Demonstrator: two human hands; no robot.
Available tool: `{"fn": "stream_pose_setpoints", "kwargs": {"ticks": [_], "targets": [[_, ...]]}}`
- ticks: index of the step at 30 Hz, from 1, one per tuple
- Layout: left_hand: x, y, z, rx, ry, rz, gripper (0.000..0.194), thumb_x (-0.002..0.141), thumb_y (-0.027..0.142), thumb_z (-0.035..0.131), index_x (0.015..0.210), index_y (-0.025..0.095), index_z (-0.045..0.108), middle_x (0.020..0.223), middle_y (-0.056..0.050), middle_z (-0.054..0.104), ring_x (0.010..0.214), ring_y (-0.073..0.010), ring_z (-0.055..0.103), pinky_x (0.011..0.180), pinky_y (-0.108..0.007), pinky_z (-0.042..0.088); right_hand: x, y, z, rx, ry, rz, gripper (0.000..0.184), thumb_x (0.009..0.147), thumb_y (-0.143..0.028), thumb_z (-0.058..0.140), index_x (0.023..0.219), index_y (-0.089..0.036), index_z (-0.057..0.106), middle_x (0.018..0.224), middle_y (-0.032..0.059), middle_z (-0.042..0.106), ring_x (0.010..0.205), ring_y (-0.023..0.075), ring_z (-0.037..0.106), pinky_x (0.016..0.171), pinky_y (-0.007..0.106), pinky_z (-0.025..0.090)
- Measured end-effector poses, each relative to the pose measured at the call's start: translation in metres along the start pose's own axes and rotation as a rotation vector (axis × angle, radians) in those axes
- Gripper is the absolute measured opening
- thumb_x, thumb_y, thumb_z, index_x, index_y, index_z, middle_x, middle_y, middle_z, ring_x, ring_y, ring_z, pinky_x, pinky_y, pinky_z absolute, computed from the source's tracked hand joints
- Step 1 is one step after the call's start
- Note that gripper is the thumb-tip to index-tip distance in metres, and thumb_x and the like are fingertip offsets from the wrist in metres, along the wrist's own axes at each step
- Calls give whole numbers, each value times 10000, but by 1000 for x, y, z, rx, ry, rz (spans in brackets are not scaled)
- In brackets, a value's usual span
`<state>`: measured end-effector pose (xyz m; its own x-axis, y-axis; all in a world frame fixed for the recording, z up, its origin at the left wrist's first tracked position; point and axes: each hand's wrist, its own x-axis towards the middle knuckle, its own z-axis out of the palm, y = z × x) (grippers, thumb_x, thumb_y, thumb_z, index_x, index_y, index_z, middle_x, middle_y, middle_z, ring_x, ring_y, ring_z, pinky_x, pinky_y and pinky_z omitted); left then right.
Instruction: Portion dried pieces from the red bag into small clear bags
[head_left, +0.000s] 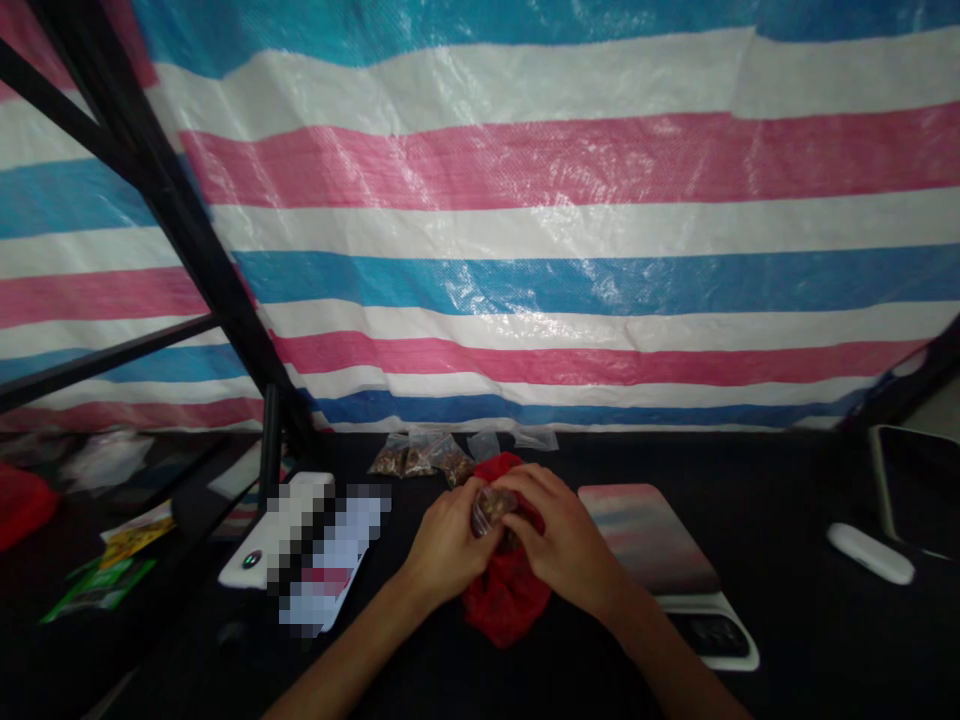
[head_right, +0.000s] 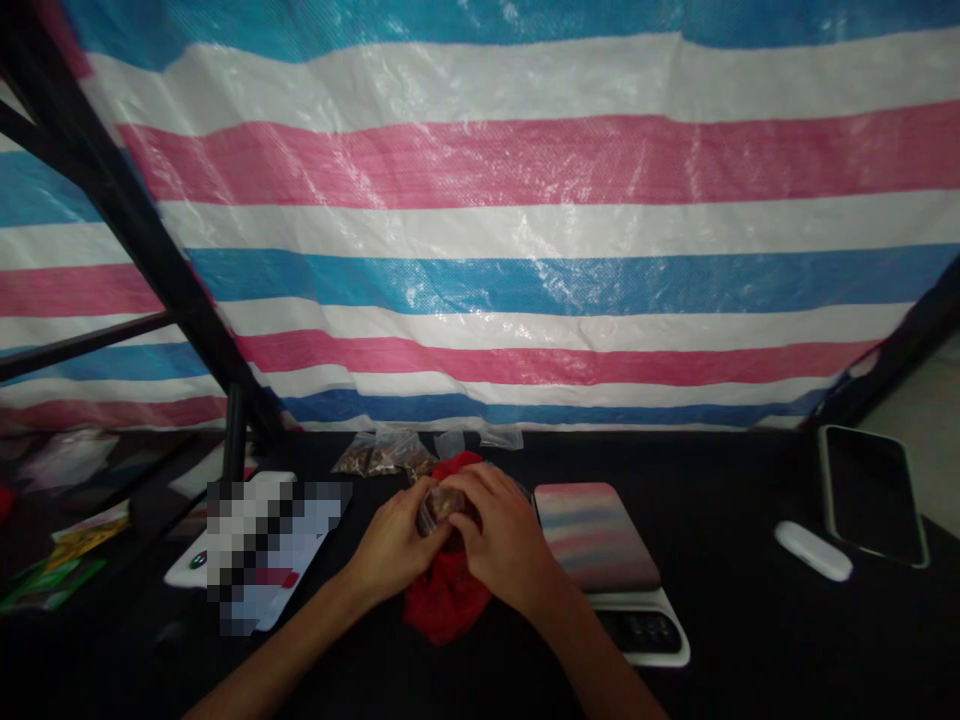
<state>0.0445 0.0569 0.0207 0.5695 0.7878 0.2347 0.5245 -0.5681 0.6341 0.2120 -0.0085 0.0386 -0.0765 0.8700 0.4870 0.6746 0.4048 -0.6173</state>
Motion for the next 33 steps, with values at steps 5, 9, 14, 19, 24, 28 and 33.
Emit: {"fn": "stream_pose_setpoints", "kwargs": {"ticks": [5,9,14,19,24,28,33], "targets": [[-7,-13,10,-153,87,10,291,883,268,605,1170,248,560,1092,-42,735,969,-254,688,851,-355,486,-3,-6,4,-180,-10,-176,407,952,-95,492,1284,-287,626,1274,75,649,1167,244,602,988,412,497],[-11,-19,12,-178,125,40,271,818,182,641,1079,247,616,1027,-25,738,961,-246,682,841,-349,488,-5,-4,9,-195,-28,-161,420,963,-165,550,1362,-294,570,1248,64,671,1130,227,647,973,387,538],[-9,-17,10,-89,202,71,138,849,231,654,987,226,650,953,-36,724,911,-241,661,815,-357,483,-6,4,15,-220,75,-187,342,993,-179,507,1306,-281,602,1245,76,654,1153,226,643,977,391,550],[-8,-14,7,-47,195,77,93,908,320,631,908,227,642,872,-27,701,864,-225,639,783,-339,465,-5,3,12,-212,136,-188,343,992,-156,513,1294,-293,597,1267,66,630,1157,208,627,984,366,533],[-8,-14,2,-198,263,-106,208,970,414,525,888,231,578,832,-12,662,778,-191,639,725,-305,455,-2,2,1,-194,339,-21,312,965,-177,553,1260,-268,592,1207,78,623,1128,226,616,956,371,516],[-7,-12,-6,-201,256,-265,225,978,444,474,879,244,493,785,-3,635,737,-200,645,674,-299,434,-2,3,-4,-248,86,-37,277,923,-160,599,1176,-265,637,1183,60,660,1102,241,602,949,394,458],[-8,-9,-12,29,105,-382,229,877,404,607,923,240,453,981,-83,664,849,-266,685,683,-320,427,-3,1,-1,-375,-222,60,296,841,-63,606,1064,-239,692,1087,51,709,1048,256,589,912,401,391]]}}
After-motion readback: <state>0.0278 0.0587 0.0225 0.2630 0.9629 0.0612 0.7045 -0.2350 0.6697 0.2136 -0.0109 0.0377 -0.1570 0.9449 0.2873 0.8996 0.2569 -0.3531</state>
